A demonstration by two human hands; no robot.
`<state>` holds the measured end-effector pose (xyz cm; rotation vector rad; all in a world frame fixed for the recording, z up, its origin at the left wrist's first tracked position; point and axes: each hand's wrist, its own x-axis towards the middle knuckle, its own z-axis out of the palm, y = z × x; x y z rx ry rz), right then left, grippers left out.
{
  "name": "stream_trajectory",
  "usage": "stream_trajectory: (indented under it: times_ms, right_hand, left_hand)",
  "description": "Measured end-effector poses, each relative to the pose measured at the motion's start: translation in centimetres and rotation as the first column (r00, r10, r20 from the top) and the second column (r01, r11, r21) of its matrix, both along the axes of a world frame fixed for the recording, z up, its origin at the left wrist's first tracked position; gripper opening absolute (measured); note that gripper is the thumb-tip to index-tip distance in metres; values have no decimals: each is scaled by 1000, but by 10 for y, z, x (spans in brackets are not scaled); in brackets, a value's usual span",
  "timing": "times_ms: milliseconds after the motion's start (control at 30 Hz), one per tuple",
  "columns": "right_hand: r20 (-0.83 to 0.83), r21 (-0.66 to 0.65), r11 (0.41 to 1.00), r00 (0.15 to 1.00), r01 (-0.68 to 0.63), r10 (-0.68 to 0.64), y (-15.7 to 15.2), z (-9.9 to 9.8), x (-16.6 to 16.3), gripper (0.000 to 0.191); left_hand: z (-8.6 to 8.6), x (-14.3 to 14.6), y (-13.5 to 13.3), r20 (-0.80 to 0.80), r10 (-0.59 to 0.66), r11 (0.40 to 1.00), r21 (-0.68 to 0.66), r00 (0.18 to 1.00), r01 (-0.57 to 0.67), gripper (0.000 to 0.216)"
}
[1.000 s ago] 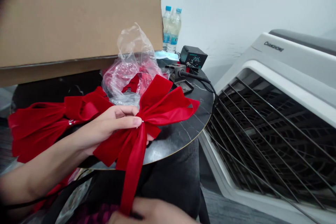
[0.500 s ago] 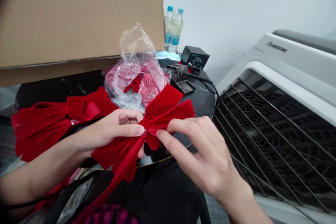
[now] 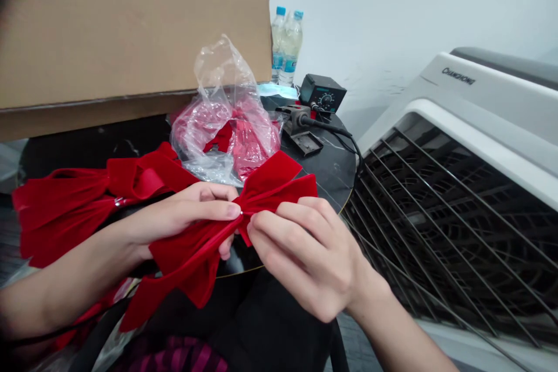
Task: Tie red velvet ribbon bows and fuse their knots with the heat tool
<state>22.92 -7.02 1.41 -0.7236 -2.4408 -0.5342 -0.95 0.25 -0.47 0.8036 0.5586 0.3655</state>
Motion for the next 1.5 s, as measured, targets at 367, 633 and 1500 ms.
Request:
stream_trajectory:
  times_ms: [367, 633, 1500]
  right_hand:
    - [-209, -102, 993, 975, 52, -73, -7, -8, -11, 30]
    - [-100, -219, 976, 995, 4, -27, -7, -2, -7, 31]
    - [113, -338, 941, 994, 29, 9, 7, 29, -13, 30]
  left_hand:
    - [2, 0, -1, 28, 34, 999, -10, 999, -33, 13]
    - [2, 0, 0, -8, 43, 999, -23, 999, -43, 16]
    - [9, 0, 0, -286, 88, 965, 262, 954, -11, 10]
